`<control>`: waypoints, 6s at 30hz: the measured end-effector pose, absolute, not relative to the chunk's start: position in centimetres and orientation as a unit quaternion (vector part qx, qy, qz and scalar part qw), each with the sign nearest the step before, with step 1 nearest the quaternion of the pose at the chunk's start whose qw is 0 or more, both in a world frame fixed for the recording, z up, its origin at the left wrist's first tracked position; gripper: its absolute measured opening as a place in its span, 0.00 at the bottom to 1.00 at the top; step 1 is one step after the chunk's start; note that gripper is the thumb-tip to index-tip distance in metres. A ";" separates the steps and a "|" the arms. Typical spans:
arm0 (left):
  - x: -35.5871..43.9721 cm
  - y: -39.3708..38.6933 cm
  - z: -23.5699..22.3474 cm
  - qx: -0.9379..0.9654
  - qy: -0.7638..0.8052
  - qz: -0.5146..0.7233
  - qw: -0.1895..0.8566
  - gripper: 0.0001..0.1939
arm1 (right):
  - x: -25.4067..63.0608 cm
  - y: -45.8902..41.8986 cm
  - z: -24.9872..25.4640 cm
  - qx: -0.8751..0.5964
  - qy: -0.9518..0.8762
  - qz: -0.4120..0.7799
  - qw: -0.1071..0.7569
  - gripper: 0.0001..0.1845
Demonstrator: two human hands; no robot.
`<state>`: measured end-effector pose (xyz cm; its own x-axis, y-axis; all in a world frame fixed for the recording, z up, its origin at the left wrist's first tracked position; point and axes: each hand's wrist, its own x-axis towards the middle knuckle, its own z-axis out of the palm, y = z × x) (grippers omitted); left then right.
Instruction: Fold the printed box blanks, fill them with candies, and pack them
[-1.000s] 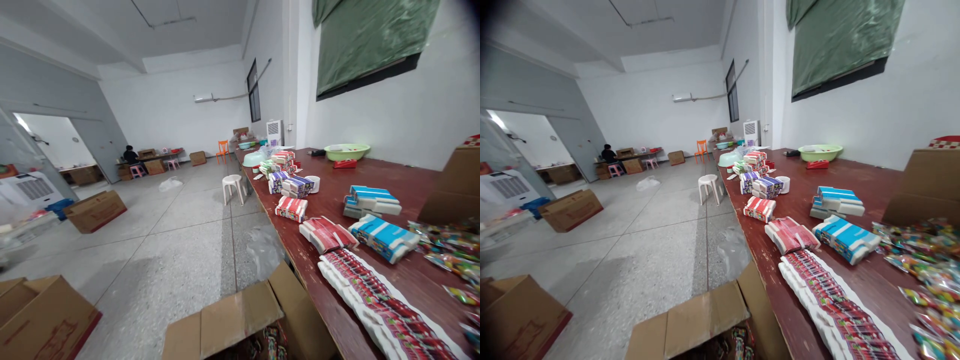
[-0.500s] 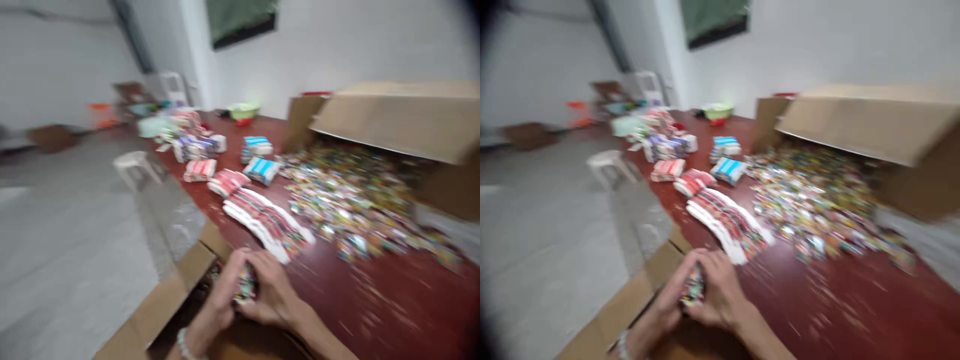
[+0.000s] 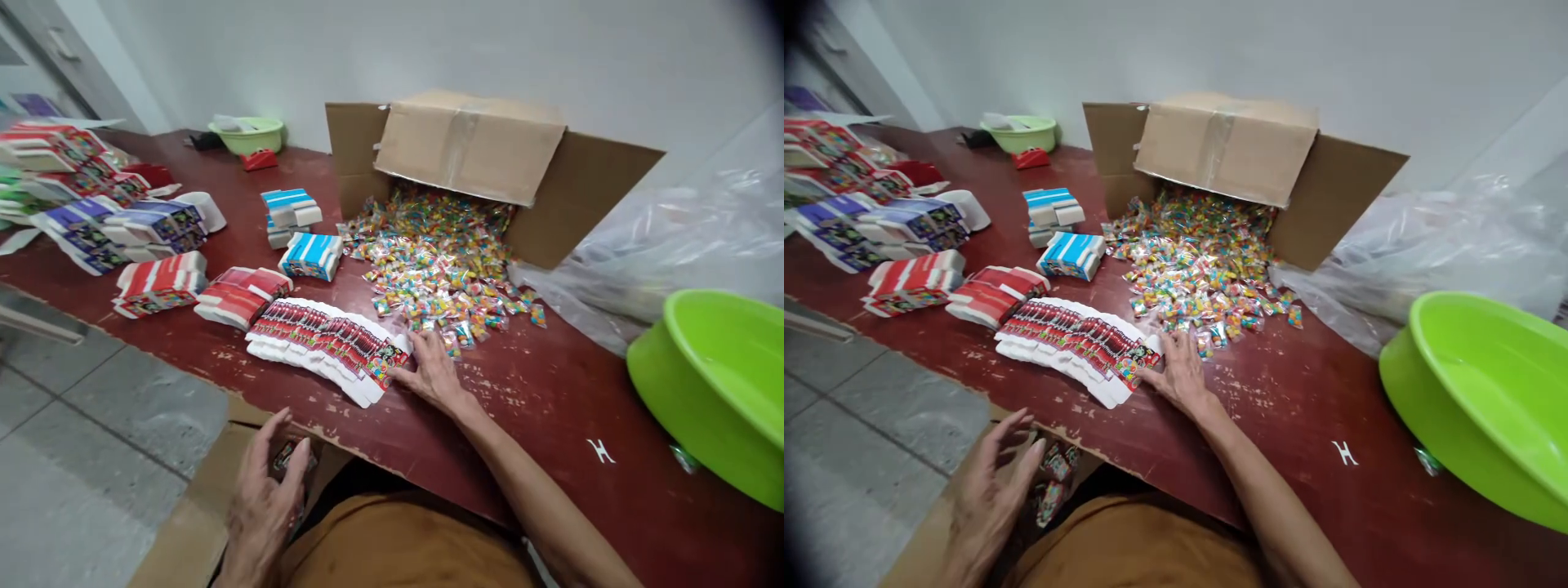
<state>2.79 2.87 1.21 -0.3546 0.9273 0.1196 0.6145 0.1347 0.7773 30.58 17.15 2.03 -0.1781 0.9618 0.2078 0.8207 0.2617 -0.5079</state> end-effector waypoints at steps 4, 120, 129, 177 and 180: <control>6.5 7.5 2.0 0.657 0.608 0.436 0.094 0.18 | 29.3 17.4 1.9 -0.619 -0.740 0.154 0.212 0.37; 18.6 9.4 6.7 0.438 0.482 0.253 0.716 0.38 | 36.2 9.8 7.2 -0.456 -0.631 0.459 0.429 0.07; 18.5 9.2 6.1 0.350 0.487 0.283 0.748 0.38 | 35.7 9.0 7.7 -0.389 -0.723 0.406 0.402 0.11; 16.3 7.1 7.0 0.349 0.404 0.312 0.786 0.18 | 32.8 8.8 7.4 -0.392 -0.423 0.713 0.398 0.24; 16.6 7.0 7.5 0.333 0.422 0.313 0.783 0.21 | 32.1 8.6 7.2 -0.426 -0.420 0.649 0.470 0.25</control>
<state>16.57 7.03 7.50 0.4488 0.7707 -0.4524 -0.2089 0.5826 0.7854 32.14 8.61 7.23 -0.1955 0.9677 -0.1592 -0.2522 -0.2064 -0.9454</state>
